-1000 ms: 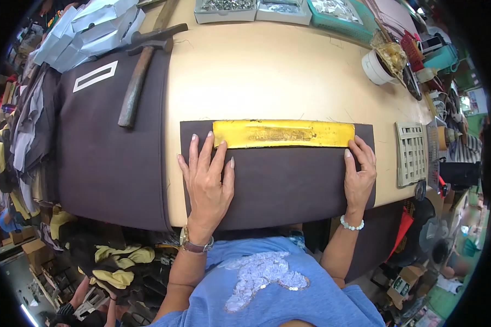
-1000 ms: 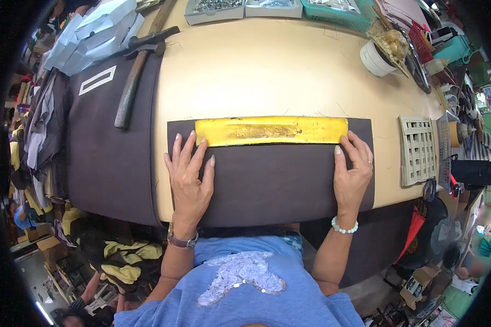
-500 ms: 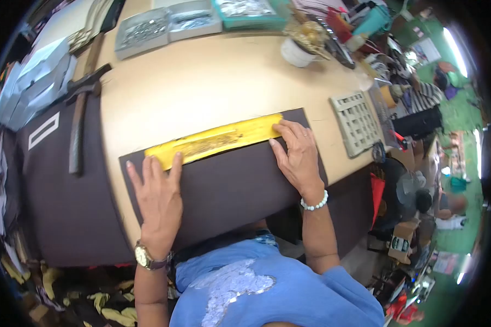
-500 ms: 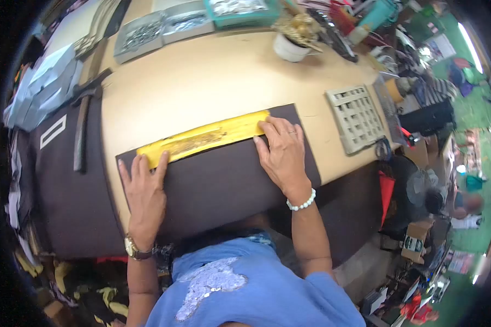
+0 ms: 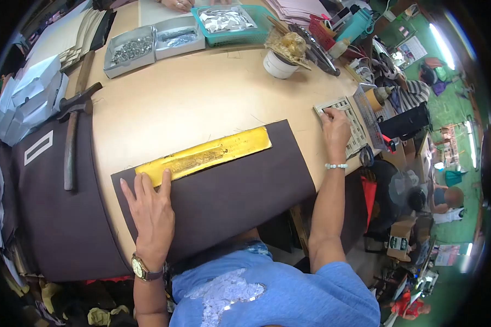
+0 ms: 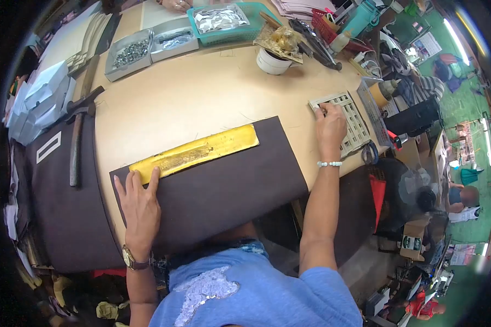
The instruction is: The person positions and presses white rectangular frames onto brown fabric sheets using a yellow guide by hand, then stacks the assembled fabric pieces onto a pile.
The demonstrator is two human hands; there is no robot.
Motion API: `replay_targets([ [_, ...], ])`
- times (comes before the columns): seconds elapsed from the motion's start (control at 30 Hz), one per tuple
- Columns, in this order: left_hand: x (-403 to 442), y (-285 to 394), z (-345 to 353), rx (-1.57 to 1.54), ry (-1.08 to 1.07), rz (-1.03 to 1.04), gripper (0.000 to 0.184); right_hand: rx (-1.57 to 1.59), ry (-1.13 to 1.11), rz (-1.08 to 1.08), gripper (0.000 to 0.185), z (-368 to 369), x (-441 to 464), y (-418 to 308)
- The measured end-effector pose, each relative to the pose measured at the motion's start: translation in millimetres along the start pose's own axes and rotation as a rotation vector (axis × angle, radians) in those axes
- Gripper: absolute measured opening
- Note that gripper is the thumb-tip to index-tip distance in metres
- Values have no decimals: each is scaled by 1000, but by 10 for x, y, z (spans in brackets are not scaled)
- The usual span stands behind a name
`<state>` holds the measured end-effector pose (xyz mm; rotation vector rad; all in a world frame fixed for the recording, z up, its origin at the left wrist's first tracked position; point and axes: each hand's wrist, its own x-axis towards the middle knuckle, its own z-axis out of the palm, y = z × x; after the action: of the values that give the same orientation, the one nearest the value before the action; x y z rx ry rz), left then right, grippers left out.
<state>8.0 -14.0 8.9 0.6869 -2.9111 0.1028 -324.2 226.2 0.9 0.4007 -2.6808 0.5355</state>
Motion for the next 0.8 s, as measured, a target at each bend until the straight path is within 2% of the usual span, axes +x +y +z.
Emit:
replay_targets([
  [0.1,1,0,-3,6,3,5,49,-57,-17,-34,23,73,23,80],
  [0.3,1,-6,5,-12,13,8,47,50,-107,-52,24,32,107,170],
  [0.4,3,-14,-23,-44,-53,-15,47,96,-167,-127,22,30,195,270],
  [0.5,1,-22,-5,-39,-28,-7,47,37,-56,-234,24,85,224,309],
  [0.6,-5,-30,7,-38,3,5,47,-202,-50,-213,31,5,164,163],
  [0.7,8,-30,0,-31,49,22,45,-357,114,-271,35,-49,107,47],
  [0.8,24,-45,-55,-51,21,39,47,-324,277,-288,35,-306,99,-68],
])
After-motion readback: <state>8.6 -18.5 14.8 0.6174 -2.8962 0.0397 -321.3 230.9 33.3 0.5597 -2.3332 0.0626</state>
